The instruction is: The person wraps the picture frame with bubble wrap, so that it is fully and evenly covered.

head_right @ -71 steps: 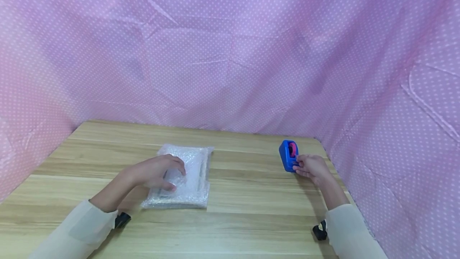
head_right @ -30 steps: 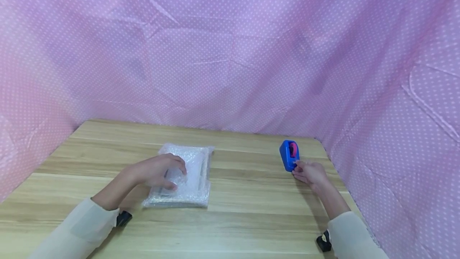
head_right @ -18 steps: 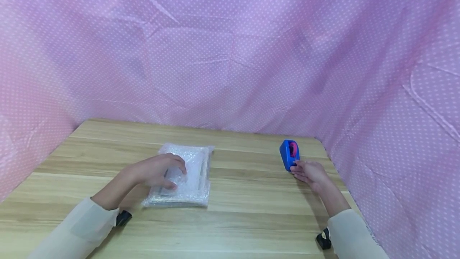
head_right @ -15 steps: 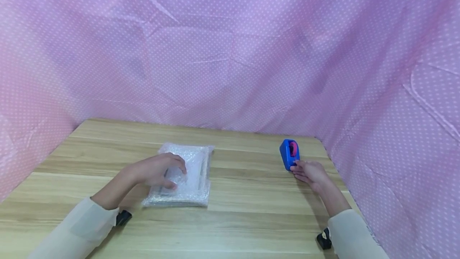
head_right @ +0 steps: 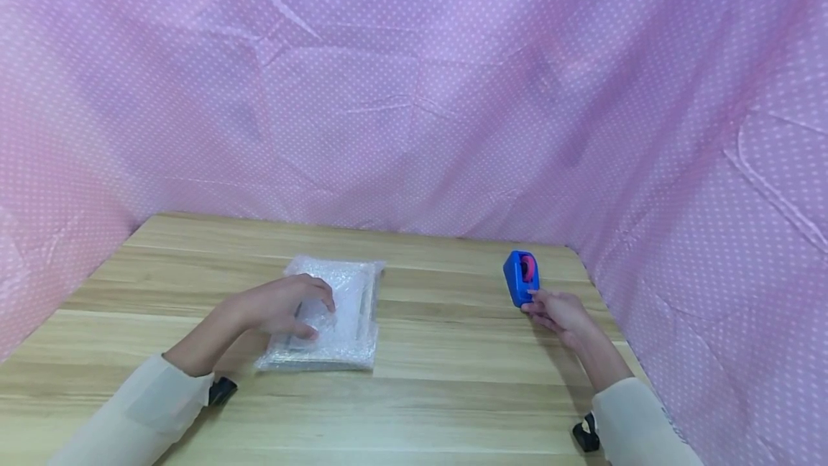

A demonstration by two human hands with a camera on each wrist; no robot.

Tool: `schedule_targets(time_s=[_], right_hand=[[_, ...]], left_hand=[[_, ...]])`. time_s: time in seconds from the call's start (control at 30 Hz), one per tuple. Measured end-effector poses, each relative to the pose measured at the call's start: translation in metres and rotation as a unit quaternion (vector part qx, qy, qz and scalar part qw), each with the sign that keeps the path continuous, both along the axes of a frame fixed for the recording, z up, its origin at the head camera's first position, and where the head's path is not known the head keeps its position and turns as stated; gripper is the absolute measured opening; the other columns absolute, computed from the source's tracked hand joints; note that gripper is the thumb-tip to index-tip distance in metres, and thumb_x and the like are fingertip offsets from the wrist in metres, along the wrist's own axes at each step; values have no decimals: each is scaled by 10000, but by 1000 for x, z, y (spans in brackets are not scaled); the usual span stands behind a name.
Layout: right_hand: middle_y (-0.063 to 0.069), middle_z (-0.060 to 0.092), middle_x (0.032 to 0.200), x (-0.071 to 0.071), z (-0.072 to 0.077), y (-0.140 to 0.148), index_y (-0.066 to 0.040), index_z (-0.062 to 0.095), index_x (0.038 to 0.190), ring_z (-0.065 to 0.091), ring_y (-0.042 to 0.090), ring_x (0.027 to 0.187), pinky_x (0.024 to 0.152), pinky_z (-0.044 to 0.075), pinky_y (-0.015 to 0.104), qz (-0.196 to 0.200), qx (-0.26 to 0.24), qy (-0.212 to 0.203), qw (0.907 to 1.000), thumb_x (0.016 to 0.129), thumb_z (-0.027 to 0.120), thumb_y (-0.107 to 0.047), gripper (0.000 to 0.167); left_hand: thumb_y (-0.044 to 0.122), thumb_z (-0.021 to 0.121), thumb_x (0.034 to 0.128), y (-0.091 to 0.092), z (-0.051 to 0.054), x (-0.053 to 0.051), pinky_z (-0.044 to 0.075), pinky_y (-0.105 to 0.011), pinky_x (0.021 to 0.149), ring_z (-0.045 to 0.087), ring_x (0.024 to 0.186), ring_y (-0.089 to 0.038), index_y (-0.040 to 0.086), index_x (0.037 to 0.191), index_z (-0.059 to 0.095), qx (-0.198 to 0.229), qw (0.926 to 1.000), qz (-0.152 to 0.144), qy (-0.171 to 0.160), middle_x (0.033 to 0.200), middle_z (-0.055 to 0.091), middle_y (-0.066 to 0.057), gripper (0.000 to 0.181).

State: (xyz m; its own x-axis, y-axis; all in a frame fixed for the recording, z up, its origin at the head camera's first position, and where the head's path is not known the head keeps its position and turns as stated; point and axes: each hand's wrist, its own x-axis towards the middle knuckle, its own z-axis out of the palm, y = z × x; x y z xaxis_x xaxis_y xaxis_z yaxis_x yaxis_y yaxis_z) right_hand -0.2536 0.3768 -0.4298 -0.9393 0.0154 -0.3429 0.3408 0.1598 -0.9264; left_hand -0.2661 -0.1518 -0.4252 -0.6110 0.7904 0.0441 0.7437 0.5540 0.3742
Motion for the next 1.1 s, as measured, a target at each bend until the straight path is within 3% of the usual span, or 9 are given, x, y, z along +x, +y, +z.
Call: schedule_targets(time_s=[0.23, 0.33, 0.4, 0.47, 0.53, 0.57, 0.7, 0.77, 1.1], right_hand=[[22, 778, 909, 2, -2, -3, 249, 259, 1453, 722, 55, 906, 846, 568, 206, 81, -147, 165, 9997, 1009, 427, -18, 545], [48, 776, 954, 3, -2, -3, 245, 287, 1435, 722, 60, 915, 852, 570, 217, 141, -197, 157, 9996, 1008, 415, -18, 518], [56, 768, 989, 4, -2, -2, 208, 481, 1260, 723, 67, 919, 857, 569, 220, 119, -203, 96, 9997, 999, 412, -14, 349], [53, 747, 1076, 4, -2, -1, 89, 591, 1006, 724, 77, 936, 866, 563, 228, 126, -250, 66, 9996, 1019, 411, -39, 221], [54, 748, 1022, 4, 0, -1, -37, 564, 785, 730, 93, 936, 865, 563, 233, 67, -328, -30, 9994, 1054, 420, -90, 310], [37, 745, 948, 3, 1, -1, -67, 542, 753, 733, 101, 936, 864, 563, 236, 39, -365, -95, 9993, 1071, 429, -123, 343], [-26, 644, 643, 3, 2, 0, -84, 579, 849, 738, 121, 939, 851, 574, 253, 37, -377, -287, 9989, 1098, 472, -237, 311], [-48, 599, 590, 3, 2, 1, -81, 600, 932, 739, 123, 939, 844, 577, 260, 39, -372, -341, 9987, 1090, 501, -232, 240], [15, 733, 754, 3, 2, 2, 1, 615, 1008, 739, 96, 883, 834, 582, 233, -65, -540, -289, 9981, 1059, 464, -60, 170]], left_hand=[[240, 861, 801, -2, 1, -1, 472, -486, 1050, 612, 1196, -283, 133, 1131, 732, 111, 9998, -89, 153, 1250, 678, -32, 370], [240, 860, 801, -2, 0, -1, 471, -488, 1052, 611, 1200, -286, 134, 1130, 733, 108, 9999, -87, 103, 1256, 678, -33, 368], [241, 859, 803, -2, -1, -1, 469, -485, 1056, 608, 1209, -282, 137, 1133, 733, 93, 9999, -65, 50, 1264, 676, -31, 368], [245, 857, 805, -2, -2, -1, 468, -482, 1060, 605, 1213, -276, 142, 1136, 731, 86, 9999, -55, 27, 1266, 674, -24, 369], [246, 858, 806, -2, -2, -1, 466, -478, 1063, 604, 1213, -269, 145, 1136, 729, 86, 9999, -46, 24, 1263, 674, -16, 368], [246, 858, 807, -2, -2, -1, 467, -480, 1059, 607, 1207, -269, 146, 1134, 729, 100, 9999, -68, 52, 1256, 675, -13, 366], [247, 857, 809, -2, -2, -2, 467, -482, 1053, 611, 1195, -271, 145, 1126, 728, 122, 9998, -118, 121, 1242, 678, -12, 357], [249, 857, 809, -2, -3, -3, 467, -483, 1051, 613, 1191, -273, 145, 1123, 728, 131, 9997, -137, 152, 1238, 678, -14, 355], [251, 854, 811, -1, -1, -2, 468, -488, 1050, 612, 1196, -281, 143, 1124, 729, 148, 9998, -132, 102, 1244, 678, -18, 353]])
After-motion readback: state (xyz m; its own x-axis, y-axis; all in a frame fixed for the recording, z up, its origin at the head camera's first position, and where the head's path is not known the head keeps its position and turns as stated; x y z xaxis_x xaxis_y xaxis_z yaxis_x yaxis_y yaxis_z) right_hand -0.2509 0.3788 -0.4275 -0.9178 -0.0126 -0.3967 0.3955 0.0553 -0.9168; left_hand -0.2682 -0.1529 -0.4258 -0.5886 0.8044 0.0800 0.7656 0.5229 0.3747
